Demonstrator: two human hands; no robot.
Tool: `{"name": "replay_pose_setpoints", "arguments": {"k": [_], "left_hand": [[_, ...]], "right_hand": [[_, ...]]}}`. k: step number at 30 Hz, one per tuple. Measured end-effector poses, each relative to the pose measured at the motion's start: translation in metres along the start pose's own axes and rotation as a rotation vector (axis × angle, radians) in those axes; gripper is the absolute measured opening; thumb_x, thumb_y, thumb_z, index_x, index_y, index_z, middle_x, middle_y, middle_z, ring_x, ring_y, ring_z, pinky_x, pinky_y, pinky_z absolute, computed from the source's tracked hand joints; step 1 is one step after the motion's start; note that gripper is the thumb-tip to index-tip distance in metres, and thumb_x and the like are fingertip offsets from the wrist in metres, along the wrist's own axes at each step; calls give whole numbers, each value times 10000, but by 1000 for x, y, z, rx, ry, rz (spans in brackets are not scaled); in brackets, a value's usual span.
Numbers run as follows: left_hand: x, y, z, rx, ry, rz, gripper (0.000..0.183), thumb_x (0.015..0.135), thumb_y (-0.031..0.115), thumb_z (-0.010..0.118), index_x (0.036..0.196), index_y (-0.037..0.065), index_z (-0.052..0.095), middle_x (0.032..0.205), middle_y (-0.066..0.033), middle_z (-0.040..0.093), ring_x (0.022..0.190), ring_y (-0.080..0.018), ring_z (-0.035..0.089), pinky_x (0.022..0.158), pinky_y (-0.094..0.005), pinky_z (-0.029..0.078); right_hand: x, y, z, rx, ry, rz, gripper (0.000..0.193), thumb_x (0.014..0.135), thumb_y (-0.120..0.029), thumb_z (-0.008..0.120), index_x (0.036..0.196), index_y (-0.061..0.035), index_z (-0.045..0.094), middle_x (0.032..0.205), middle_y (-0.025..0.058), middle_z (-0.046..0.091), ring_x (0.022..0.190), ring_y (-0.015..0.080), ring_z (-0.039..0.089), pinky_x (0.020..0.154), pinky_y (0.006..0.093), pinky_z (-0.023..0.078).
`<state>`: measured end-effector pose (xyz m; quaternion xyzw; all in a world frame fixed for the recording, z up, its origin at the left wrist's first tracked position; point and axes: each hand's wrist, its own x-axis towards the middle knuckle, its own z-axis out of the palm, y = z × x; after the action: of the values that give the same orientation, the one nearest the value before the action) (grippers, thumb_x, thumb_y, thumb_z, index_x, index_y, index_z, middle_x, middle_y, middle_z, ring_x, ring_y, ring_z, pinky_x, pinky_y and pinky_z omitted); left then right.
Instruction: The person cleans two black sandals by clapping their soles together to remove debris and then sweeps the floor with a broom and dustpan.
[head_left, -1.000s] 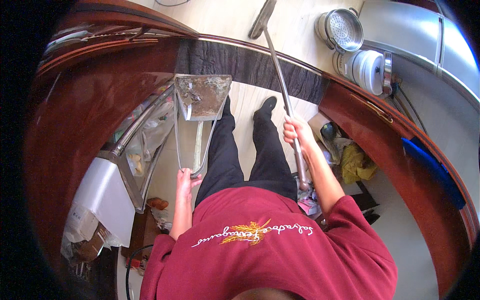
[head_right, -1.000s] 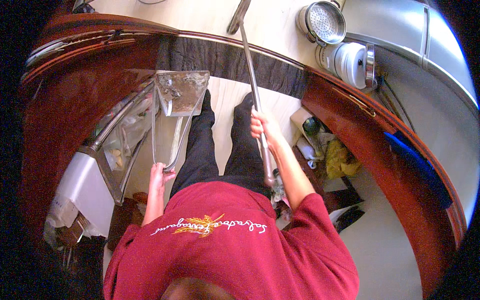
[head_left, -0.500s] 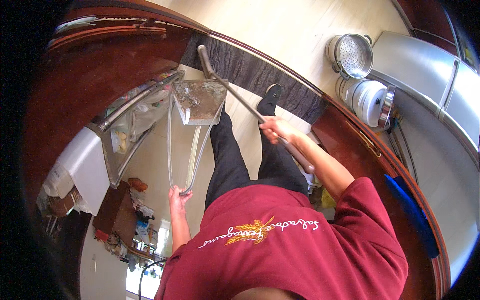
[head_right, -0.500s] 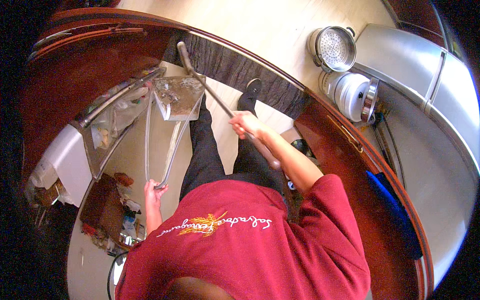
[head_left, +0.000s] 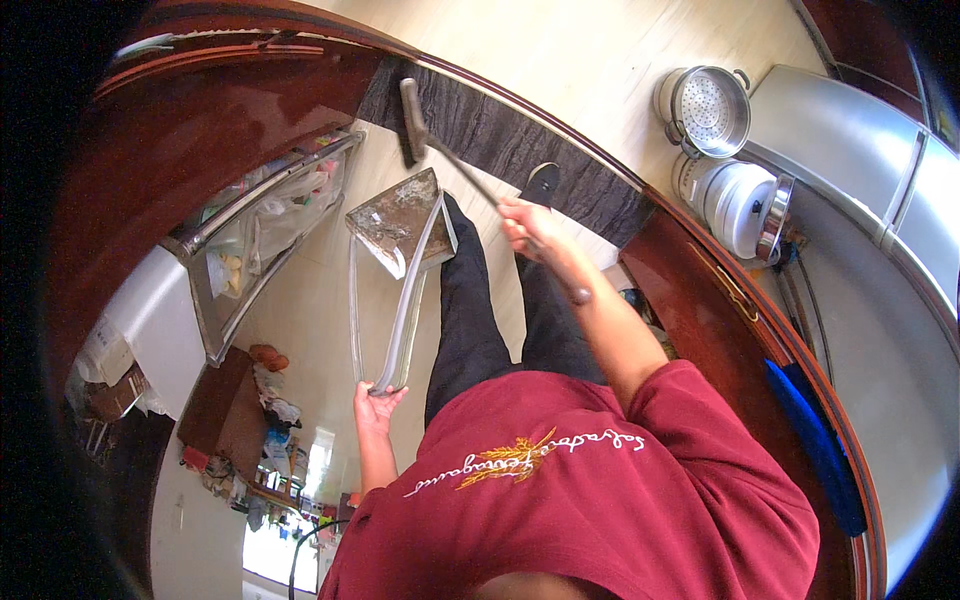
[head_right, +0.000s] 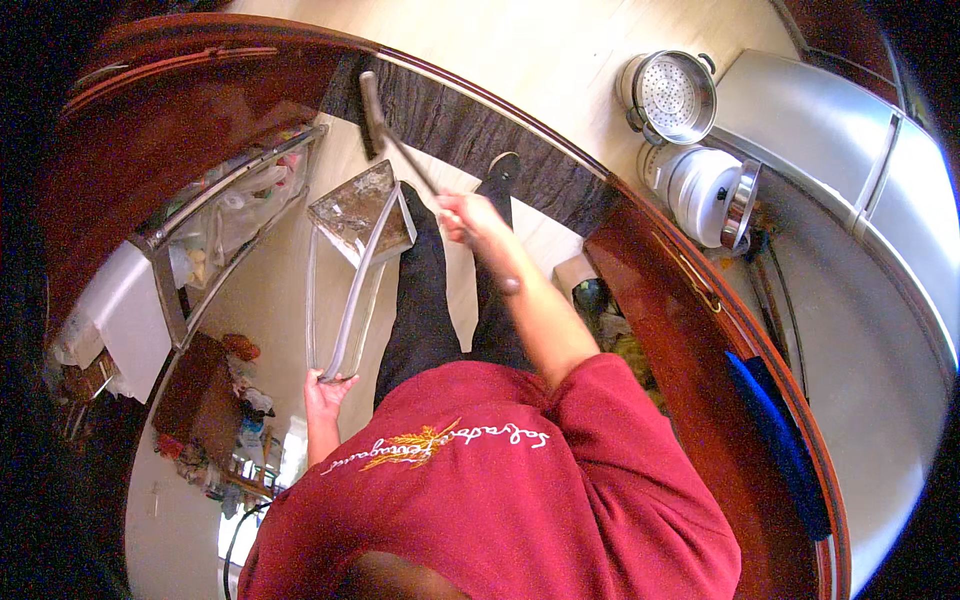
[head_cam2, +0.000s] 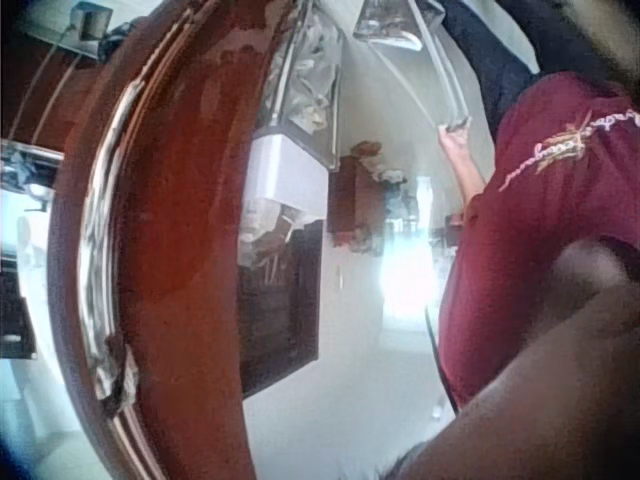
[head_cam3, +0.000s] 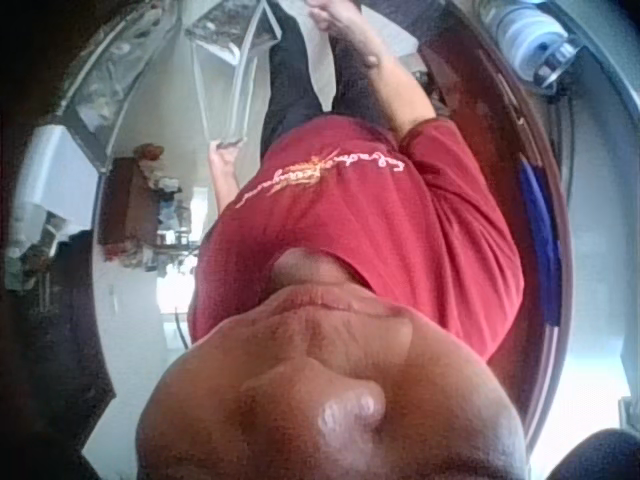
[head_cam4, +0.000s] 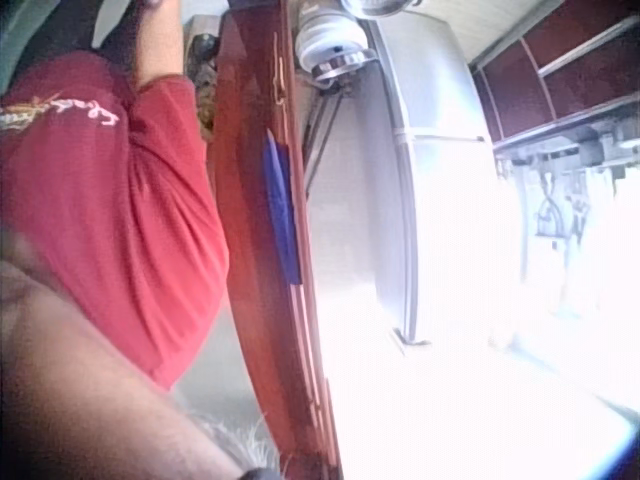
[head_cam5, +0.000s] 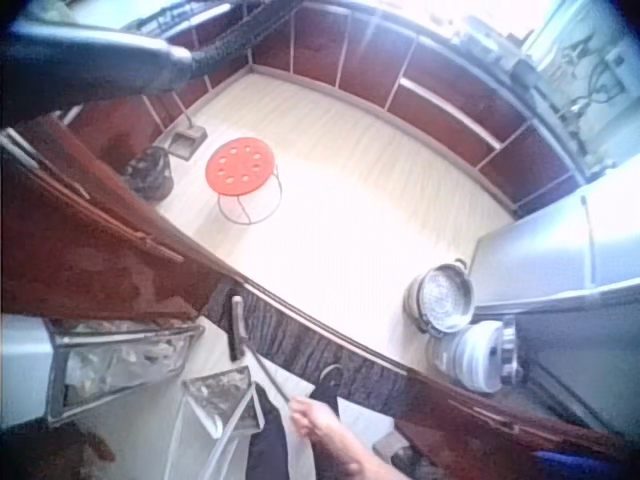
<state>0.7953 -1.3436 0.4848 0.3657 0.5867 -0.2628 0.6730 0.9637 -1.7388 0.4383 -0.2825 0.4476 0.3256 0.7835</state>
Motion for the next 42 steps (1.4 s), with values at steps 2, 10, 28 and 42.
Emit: {"name": "replay_pose_setpoints", "arguments": {"k": [2, 10, 28, 42], "left_hand": [[6, 3, 5, 3, -39, -33, 189, 710, 196, 499, 784, 46, 412, 664, -142, 514, 616, -283, 550, 677, -486, 514], [20, 7, 18, 30, -75, -10, 167, 713, 178, 491, 768, 37, 422, 665, -137, 513, 612, -250, 541, 651, -455, 521], [24, -5, 37, 173, -70, 97, 152, 730, 170, 521, 778, 60, 427, 708, -147, 522, 606, -266, 548, 617, -454, 529], [18, 5, 67, 199, -92, 69, 168, 741, 180, 504, 807, 43, 431, 694, -152, 541, 592, -279, 576, 573, -392, 527]], "right_hand": [[-35, -25, -20, -33, 26, -30, 101, 838, -143, 459, 935, -170, 450, 531, -77, 361, 366, 8, 266, 327, 165, 187], [-116, -64, -13, -210, 237, -158, 473, 835, -108, 444, 1272, -207, 293, 554, -58, 358, 376, 14, 290, 332, 172, 257], [-66, -87, -6, 76, 71, -151, 344, 847, -135, 433, 1178, -192, 360, 554, -50, 386, 367, 15, 312, 316, 173, 233], [-54, -126, -40, -269, 165, -198, 255, 847, -165, 440, 1097, -144, 395, 522, -59, 381, 367, 33, 309, 322, 190, 241]]}}
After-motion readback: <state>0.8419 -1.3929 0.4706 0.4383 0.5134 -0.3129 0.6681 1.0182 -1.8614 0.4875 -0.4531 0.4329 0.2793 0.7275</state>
